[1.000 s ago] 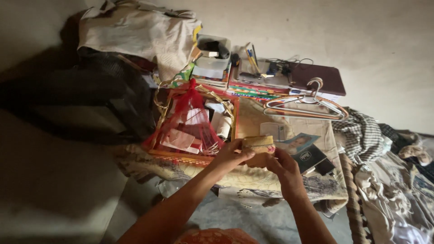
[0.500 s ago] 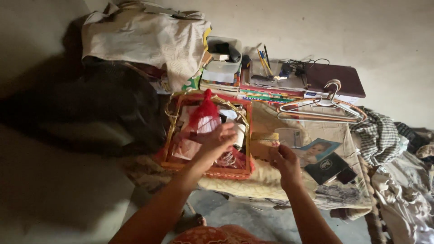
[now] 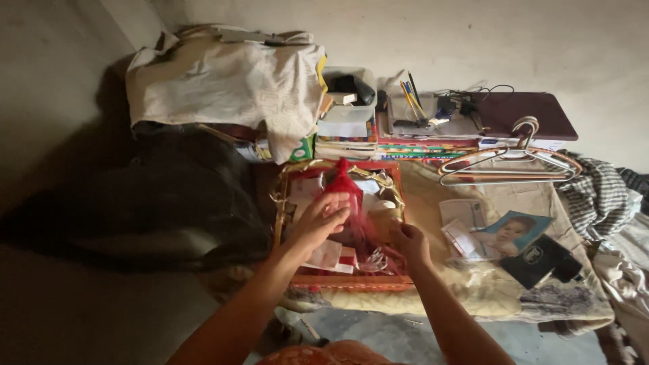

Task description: The person inspects and sorts various personal belongings, including a photo, small boxes, and fabric on a table and bed.

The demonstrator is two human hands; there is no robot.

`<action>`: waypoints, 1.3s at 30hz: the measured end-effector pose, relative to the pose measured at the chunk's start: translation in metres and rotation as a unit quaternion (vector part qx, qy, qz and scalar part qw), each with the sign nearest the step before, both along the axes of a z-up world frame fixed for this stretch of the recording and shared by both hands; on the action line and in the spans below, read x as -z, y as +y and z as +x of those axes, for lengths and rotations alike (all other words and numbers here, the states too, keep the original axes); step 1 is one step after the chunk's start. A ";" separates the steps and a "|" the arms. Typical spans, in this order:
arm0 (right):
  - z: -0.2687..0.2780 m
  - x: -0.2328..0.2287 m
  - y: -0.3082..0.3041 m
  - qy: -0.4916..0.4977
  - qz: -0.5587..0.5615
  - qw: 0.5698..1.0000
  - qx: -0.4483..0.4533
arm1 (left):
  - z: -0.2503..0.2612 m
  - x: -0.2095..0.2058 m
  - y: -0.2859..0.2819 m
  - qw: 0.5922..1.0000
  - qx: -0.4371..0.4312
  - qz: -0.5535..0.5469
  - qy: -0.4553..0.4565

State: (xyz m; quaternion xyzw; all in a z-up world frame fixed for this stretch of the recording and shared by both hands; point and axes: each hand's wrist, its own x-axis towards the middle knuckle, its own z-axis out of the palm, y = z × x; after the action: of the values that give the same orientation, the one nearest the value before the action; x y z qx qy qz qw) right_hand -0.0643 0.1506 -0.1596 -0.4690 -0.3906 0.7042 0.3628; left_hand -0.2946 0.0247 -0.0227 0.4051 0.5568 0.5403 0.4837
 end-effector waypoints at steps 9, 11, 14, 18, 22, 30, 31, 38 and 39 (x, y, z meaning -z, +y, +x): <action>-0.027 0.029 0.047 -0.301 0.331 0.894 -0.023 | -0.012 0.002 0.000 0.998 0.046 0.008 0.038; -0.030 0.047 0.057 -0.280 0.295 0.913 -0.037 | -0.012 0.006 0.003 0.996 0.059 0.030 0.057; -0.028 0.042 0.054 -0.293 0.294 0.909 -0.030 | -0.010 0.009 0.010 0.997 0.053 0.022 0.059; -0.016 0.013 0.036 -0.279 0.192 0.941 -0.027 | -0.006 0.004 0.013 0.996 0.074 0.020 0.046; 0.016 0.008 0.024 -0.232 0.227 0.946 0.007 | -0.001 0.017 0.024 0.992 0.090 0.084 0.027; 0.105 -0.013 0.003 -0.170 0.163 0.970 0.065 | 0.028 -0.016 0.028 0.989 0.116 0.085 0.033; 0.116 -0.016 -0.001 -0.151 0.156 0.973 0.083 | 0.032 -0.012 0.033 0.988 0.117 0.082 0.054; 0.181 -0.085 -0.050 -0.136 0.142 0.968 0.153 | 0.072 -0.007 0.047 0.980 0.156 0.118 0.038; 0.193 -0.080 -0.048 -0.136 0.143 0.968 0.155 | 0.081 -0.015 0.049 0.980 0.158 0.119 0.037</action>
State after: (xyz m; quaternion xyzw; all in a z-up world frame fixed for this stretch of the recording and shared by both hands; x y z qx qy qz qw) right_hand 0.1289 0.1023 -0.0797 -0.5589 -0.4553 0.5055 0.4742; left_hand -0.2138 0.0733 -0.0075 0.5626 0.4352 0.5038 0.4902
